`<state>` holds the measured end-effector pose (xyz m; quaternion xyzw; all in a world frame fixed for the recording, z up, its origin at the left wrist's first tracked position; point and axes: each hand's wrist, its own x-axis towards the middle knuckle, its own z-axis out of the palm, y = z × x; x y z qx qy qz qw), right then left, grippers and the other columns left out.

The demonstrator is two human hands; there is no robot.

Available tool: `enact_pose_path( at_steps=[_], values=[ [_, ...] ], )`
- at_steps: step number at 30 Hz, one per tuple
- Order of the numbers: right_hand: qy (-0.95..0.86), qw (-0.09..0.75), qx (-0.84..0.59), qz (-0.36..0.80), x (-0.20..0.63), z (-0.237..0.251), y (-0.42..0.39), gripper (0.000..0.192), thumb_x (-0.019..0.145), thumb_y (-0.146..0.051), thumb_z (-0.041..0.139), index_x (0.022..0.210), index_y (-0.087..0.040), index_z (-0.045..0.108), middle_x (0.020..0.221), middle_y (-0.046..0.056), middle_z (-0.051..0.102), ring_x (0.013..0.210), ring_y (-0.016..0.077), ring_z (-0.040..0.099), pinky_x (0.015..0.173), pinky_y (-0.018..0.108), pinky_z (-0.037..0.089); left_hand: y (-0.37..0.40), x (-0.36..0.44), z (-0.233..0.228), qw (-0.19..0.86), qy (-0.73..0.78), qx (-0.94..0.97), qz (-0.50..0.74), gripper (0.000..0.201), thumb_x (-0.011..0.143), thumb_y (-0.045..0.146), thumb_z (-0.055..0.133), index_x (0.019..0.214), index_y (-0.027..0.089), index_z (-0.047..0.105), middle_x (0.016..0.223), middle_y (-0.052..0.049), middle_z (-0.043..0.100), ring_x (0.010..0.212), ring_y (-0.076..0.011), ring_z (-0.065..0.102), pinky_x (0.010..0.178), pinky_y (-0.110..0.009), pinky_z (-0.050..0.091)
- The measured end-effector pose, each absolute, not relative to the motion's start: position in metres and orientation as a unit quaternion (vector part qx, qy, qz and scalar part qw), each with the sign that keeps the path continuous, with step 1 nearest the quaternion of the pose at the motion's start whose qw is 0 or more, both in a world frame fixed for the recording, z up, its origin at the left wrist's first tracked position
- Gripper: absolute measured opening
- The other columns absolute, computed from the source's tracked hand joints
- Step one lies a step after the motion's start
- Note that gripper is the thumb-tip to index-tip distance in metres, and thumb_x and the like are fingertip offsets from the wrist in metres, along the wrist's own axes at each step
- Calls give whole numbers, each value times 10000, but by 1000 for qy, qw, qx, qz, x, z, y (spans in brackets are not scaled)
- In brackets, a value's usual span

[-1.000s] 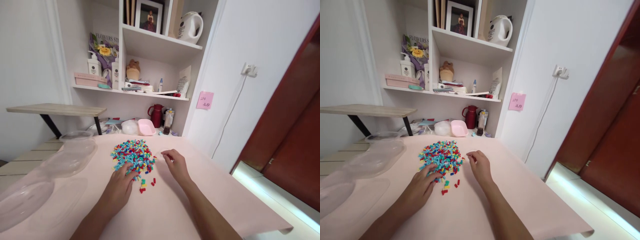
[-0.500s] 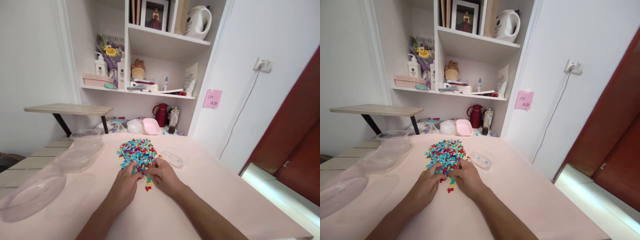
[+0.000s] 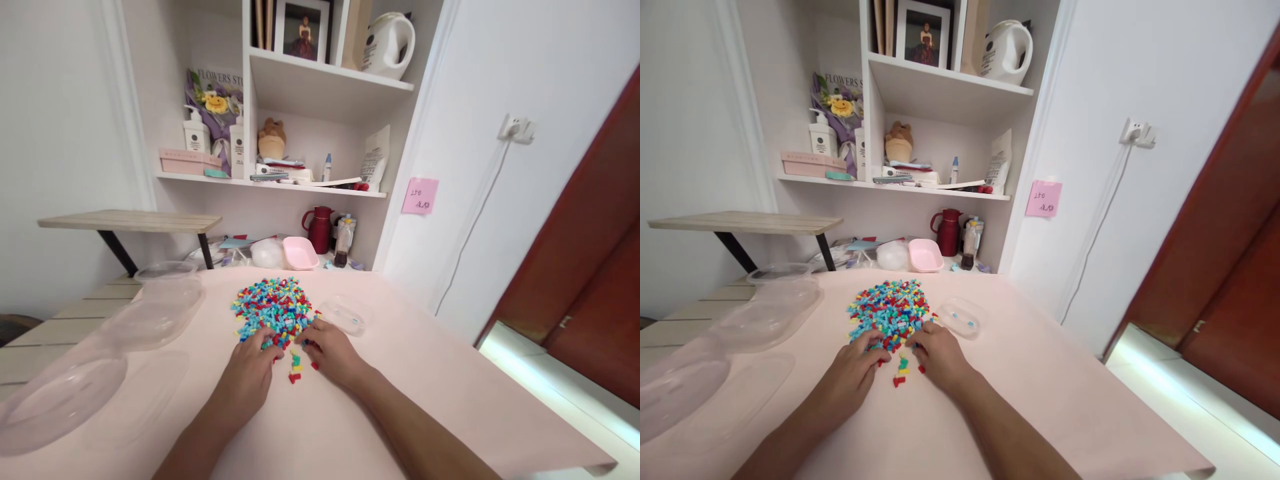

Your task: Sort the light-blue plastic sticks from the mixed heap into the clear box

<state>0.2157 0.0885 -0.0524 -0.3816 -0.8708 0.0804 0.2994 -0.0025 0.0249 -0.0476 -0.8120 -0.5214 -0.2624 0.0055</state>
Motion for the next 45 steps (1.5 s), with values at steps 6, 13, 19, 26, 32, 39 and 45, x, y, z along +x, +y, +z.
enact_pose_path(
  at_steps=[6, 13, 19, 26, 32, 39, 45],
  values=[
    [-865, 296, -393, 98, 217, -48, 86, 376, 780, -30, 527, 1007, -275, 701, 951, 22, 617, 832, 146, 590, 728, 240, 438, 26, -2, -47, 0, -522, -808, -272, 376, 841, 83, 399, 971, 273, 696, 1279, -71, 534, 1131, -244, 569, 919, -440, 473],
    [-847, 301, -421, 122, 221, -48, 90, 220, 757, -80, 619, 852, -256, 709, 902, 4, 630, 797, 142, 597, 724, 240, 437, 25, -2, -47, 5, -526, -808, -266, 386, 843, 83, 387, 976, 278, 692, 1282, -67, 533, 1140, -243, 565, 922, -437, 469],
    [-852, 302, -413, 113, 221, -50, 90, 246, 786, -106, 625, 914, -289, 727, 918, 5, 619, 796, 137, 592, 709, 236, 437, 25, -3, -48, 8, -524, -808, -268, 369, 842, 94, 400, 966, 273, 698, 1270, -71, 546, 1134, -246, 567, 908, -433, 481],
    [-851, 332, -399, 81, 223, -38, 86, 190, 797, -134, 627, 883, -280, 713, 906, 4, 611, 799, 141, 591, 695, 239, 440, 27, -4, -48, 42, -517, -801, -298, 391, 840, 86, 397, 1031, 283, 676, 1302, -73, 511, 1151, -248, 557, 926, -450, 480],
    [-732, 512, -448, -13, 255, -12, 87, 187, 903, -302, 526, 967, -236, 689, 865, 34, 595, 691, 143, 568, 692, 281, 450, 26, -5, -44, 60, -526, -792, -304, 392, 855, 94, 375, 1062, 275, 654, 1295, -81, 507, 1149, -243, 559, 927, -455, 483],
    [-633, 500, -583, -103, 285, -11, 98, 228, 874, -344, 532, 1001, -240, 690, 897, 35, 592, 764, 180, 580, 789, 376, 410, 28, -6, -42, 63, -531, -786, -311, 358, 860, 114, 377, 969, 260, 685, 1263, -85, 547, 1177, -255, 555, 935, -474, 486],
    [-712, 520, -471, 6, 260, -17, 92, 230, 909, -295, 492, 1013, -228, 686, 823, 32, 583, 698, 155, 558, 700, 306, 444, 27, -6, -40, 64, -543, -782, -300, 349, 858, 115, 397, 944, 273, 696, 1255, -73, 555, 1162, -250, 565, 928, -463, 486]
  ],
)
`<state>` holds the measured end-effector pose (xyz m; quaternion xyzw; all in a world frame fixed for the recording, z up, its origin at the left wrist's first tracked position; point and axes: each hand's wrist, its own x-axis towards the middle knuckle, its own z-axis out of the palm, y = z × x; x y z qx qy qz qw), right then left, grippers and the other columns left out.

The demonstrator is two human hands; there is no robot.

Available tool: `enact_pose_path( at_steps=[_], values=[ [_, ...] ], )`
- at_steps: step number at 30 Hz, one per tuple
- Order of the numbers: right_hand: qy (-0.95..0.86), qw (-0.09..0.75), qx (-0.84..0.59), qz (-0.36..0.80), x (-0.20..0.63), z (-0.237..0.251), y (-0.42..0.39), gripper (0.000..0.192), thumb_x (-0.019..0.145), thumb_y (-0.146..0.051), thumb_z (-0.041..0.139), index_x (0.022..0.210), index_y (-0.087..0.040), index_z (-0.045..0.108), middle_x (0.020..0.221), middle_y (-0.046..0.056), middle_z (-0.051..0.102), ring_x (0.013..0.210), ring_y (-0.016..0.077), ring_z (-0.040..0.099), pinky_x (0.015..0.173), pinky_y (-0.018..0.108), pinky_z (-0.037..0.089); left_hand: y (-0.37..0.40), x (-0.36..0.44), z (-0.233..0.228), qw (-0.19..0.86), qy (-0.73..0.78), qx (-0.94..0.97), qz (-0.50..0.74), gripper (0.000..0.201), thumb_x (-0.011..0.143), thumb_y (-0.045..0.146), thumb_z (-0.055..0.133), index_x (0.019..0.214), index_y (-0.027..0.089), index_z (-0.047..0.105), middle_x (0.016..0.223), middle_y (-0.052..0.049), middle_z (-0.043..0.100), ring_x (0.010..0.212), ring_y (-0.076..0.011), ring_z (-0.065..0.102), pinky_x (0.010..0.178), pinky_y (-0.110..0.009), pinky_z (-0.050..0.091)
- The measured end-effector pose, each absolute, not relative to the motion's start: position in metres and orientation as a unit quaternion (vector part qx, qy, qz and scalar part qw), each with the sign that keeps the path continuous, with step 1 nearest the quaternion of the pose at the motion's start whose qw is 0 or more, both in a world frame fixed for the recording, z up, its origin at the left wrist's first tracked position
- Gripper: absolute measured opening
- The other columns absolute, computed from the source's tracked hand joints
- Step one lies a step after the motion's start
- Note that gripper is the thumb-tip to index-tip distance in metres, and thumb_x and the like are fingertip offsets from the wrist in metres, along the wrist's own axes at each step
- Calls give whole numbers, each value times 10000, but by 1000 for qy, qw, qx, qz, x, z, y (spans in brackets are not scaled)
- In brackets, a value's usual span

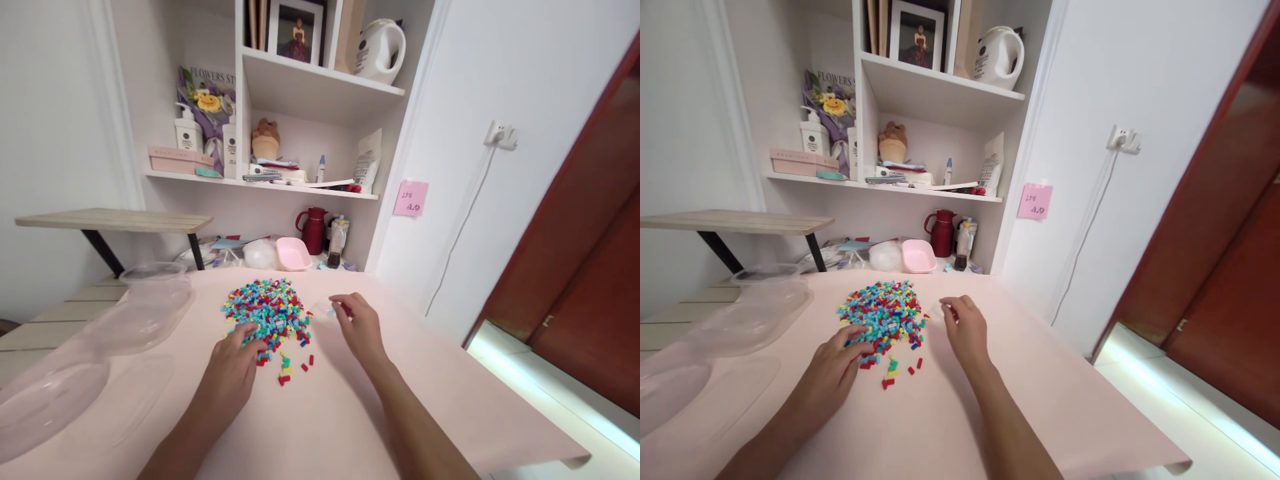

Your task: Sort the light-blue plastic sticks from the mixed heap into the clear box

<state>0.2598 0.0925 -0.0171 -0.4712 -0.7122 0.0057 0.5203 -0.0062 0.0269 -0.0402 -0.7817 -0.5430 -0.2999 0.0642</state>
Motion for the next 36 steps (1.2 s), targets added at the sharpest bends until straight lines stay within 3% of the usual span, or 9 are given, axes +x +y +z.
enact_pose_path(
  at_steps=[3, 8, 14, 18, 25, 31, 36],
  values=[
    [-790, 476, -380, 70, 240, -24, 86, 230, 915, -230, 481, 1008, -238, 691, 833, 39, 588, 741, 158, 557, 687, 291, 447, 26, -6, -40, 63, -552, -780, -289, 376, 858, 92, 385, 969, 276, 694, 1276, -75, 533, 1168, -241, 556, 941, -459, 471],
    [-871, 384, -296, 76, 215, -33, 73, 371, 911, -129, 446, 1191, -290, 629, 961, 46, 583, 889, 176, 545, 803, 336, 434, 23, -7, -39, 54, -572, -767, -285, 417, 826, 42, 400, 1019, 273, 690, 1286, -80, 511, 1197, -243, 530, 948, -442, 455],
    [-922, 273, -272, 46, 199, -38, 64, 437, 902, -362, 563, 1334, -318, 515, 1052, 59, 561, 955, 209, 511, 858, 381, 378, 21, -8, -37, 23, -614, -739, -276, 432, 799, 3, 392, 972, 261, 691, 1253, -70, 531, 1169, -224, 547, 934, -407, 448],
    [-940, 219, -260, 30, 192, -40, 62, 398, 891, -425, 574, 1283, -361, 552, 1021, 43, 561, 939, 210, 502, 857, 382, 352, 20, -9, -35, 7, -646, -713, -271, 421, 812, 11, 389, 966, 245, 703, 1259, -81, 534, 1132, -215, 566, 922, -389, 447],
    [-919, 248, -296, 80, 199, -38, 67, 189, 897, -275, 552, 1051, -281, 661, 955, 34, 630, 911, 195, 546, 849, 345, 363, 17, -8, -33, -23, -673, -705, -225, 435, 809, 31, 425, 940, 293, 747, 1321, -65, 523, 1185, -244, 525, 974, -405, 412],
    [-888, 294, -308, 174, 204, -38, 76, 266, 869, -87, 460, 956, -237, 663, 856, -5, 684, 787, 141, 585, 779, 263, 411, 20, -8, -40, -35, -660, -725, -196, 507, 782, 14, 422, 1050, 321, 724, 1379, -63, 489, 1234, -241, 486, 995, -398, 398],
    [-877, 301, -321, 191, 208, -41, 82, 260, 847, -89, 473, 902, -226, 687, 831, 1, 692, 783, 144, 596, 759, 247, 423, 18, -5, -43, -34, -645, -748, -154, 574, 794, 22, 401, 1197, 350, 643, 1435, -61, 449, 1334, -245, 394, 1030, -420, 358]
  ],
)
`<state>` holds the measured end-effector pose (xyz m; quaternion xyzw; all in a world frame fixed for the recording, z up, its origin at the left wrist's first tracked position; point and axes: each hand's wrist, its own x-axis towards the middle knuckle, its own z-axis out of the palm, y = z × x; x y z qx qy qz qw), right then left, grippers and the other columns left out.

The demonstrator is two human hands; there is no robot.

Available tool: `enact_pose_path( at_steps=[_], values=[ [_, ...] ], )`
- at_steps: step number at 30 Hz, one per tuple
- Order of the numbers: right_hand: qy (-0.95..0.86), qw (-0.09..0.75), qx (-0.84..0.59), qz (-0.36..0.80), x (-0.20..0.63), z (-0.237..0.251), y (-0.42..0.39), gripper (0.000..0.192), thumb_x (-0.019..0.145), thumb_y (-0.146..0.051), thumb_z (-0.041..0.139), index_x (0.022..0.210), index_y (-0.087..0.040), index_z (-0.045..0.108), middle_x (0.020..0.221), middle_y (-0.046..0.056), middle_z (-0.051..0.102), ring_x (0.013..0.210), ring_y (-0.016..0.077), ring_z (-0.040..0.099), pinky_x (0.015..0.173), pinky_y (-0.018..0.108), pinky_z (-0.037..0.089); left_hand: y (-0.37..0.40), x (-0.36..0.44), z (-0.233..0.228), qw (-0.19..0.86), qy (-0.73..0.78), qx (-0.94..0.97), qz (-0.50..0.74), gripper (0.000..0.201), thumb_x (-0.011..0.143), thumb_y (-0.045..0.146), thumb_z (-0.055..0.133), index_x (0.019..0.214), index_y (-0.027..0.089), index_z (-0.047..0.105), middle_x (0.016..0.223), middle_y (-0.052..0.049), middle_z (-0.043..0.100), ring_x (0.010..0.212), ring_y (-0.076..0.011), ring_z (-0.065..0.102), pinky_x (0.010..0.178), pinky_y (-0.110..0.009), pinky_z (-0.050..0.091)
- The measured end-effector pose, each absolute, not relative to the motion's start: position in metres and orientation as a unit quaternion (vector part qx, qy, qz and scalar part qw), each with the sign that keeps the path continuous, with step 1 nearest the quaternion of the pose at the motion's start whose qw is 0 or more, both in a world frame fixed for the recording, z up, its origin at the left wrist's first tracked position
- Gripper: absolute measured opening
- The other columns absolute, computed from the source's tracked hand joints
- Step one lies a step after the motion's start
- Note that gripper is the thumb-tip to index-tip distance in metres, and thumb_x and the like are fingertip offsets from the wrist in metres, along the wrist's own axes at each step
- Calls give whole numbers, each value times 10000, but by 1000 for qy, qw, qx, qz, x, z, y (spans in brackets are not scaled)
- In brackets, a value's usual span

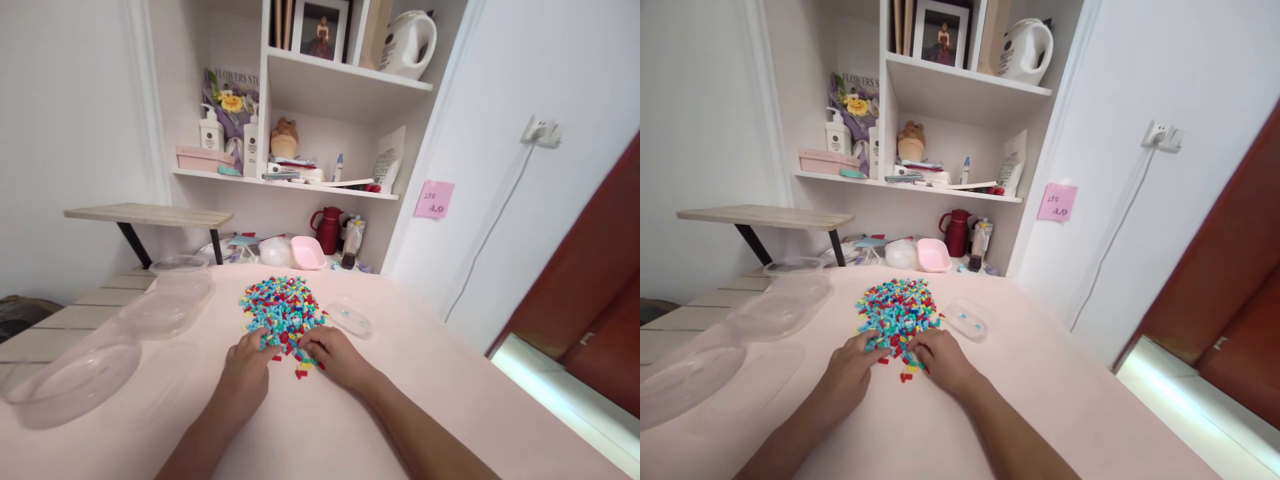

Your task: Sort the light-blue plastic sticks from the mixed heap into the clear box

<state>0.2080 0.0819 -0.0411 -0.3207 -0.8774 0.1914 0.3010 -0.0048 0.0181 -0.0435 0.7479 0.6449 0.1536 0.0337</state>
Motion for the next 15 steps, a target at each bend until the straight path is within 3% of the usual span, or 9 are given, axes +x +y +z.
enact_pose_path(
  at_steps=[5, 9, 15],
  values=[
    [-867, 301, -331, 220, 210, -43, 85, 239, 839, -134, 520, 936, -243, 708, 897, 0, 706, 814, 146, 613, 754, 238, 427, 15, -1, -40, 27, 641, 759, 105, 697, 764, -15, 371, 1283, 411, 556, 1487, -41, 403, 1370, -245, 346, 1031, -427, 332],
    [-850, 298, -362, 240, 212, -42, 85, 182, 824, -172, 569, 939, -228, 699, 800, -14, 688, 678, 124, 574, 638, 213, 407, 15, 0, -39, 31, 641, 762, 90, 749, 748, -33, 360, 1307, 441, 517, 1502, -31, 382, 1382, -245, 326, 1035, -432, 322],
    [-855, 294, -357, 234, 216, -40, 83, 111, 793, -136, 608, 806, -214, 687, 819, -14, 679, 711, 121, 587, 652, 212, 416, 19, -3, -47, 20, 639, 756, 142, 672, 771, -14, 365, 1299, 356, 555, 1481, -73, 397, 1350, -253, 364, 1026, -442, 342]
  ],
)
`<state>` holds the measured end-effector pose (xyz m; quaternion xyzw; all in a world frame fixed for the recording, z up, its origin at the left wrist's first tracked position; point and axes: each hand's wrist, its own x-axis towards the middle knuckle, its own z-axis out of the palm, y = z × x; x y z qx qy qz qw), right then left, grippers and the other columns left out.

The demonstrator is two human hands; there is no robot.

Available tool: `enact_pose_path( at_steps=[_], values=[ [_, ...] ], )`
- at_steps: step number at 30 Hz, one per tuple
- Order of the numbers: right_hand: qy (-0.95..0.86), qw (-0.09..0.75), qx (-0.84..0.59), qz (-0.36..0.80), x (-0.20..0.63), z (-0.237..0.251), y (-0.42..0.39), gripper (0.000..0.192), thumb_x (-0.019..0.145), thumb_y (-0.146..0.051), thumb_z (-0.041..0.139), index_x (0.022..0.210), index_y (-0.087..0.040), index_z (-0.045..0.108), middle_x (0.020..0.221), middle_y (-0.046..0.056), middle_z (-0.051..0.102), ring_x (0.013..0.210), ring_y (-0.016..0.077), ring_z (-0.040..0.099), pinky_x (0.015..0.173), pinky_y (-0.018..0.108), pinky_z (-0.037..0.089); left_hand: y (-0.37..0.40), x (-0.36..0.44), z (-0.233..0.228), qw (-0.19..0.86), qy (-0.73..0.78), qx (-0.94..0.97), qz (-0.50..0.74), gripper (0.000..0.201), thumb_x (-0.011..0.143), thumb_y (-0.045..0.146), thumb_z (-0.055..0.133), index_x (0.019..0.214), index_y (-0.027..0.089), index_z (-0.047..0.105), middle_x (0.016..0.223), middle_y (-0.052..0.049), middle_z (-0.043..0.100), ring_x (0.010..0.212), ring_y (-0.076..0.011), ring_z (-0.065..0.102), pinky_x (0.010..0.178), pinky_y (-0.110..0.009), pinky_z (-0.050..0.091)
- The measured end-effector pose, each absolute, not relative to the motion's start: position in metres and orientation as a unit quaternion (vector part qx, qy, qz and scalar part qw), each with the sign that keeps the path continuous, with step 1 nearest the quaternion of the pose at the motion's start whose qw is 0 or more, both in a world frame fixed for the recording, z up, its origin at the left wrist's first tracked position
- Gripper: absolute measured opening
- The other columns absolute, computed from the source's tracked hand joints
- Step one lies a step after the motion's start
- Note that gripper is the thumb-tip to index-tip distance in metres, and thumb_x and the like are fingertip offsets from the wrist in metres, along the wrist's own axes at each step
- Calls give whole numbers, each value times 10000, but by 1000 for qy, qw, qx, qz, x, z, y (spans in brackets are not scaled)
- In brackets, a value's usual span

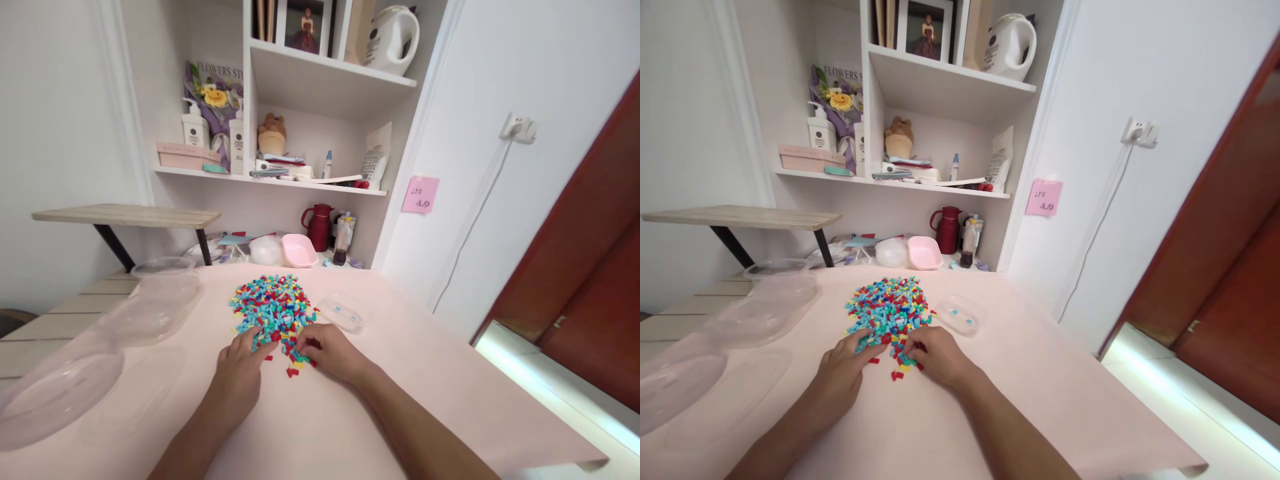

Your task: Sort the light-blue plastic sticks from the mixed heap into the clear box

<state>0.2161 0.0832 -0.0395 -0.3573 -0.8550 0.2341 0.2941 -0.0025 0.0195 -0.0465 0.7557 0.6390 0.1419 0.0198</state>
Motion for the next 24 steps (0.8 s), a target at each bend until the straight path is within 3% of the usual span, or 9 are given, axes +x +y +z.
enact_pose_path(
  at_steps=[5, 15, 24],
  values=[
    [-873, 282, -356, 179, 220, -39, 85, 99, 803, -156, 636, 796, -222, 710, 816, 0, 670, 779, 139, 602, 701, 234, 438, 20, -2, -49, 4, 592, 785, 184, 634, 747, -31, 381, 1151, 369, 660, 1482, -42, 386, 1352, -256, 359, 1031, -463, 336],
    [-884, 276, -335, 172, 221, -42, 87, 153, 846, -259, 646, 959, -249, 750, 899, 33, 668, 865, 153, 605, 765, 256, 462, 18, 2, -48, 39, 587, 796, 144, 706, 737, -23, 399, 1221, 452, 594, 1504, -20, 372, 1376, -258, 329, 1051, -482, 304],
    [-868, 295, -360, 172, 218, -42, 88, 117, 727, -145, 707, 809, -228, 713, 834, 6, 610, 759, 133, 573, 706, 243, 445, 15, 4, -46, 29, 594, 792, 134, 680, 749, -10, 400, 1222, 437, 598, 1492, -17, 395, 1376, -250, 335, 1052, -469, 308]
  ],
)
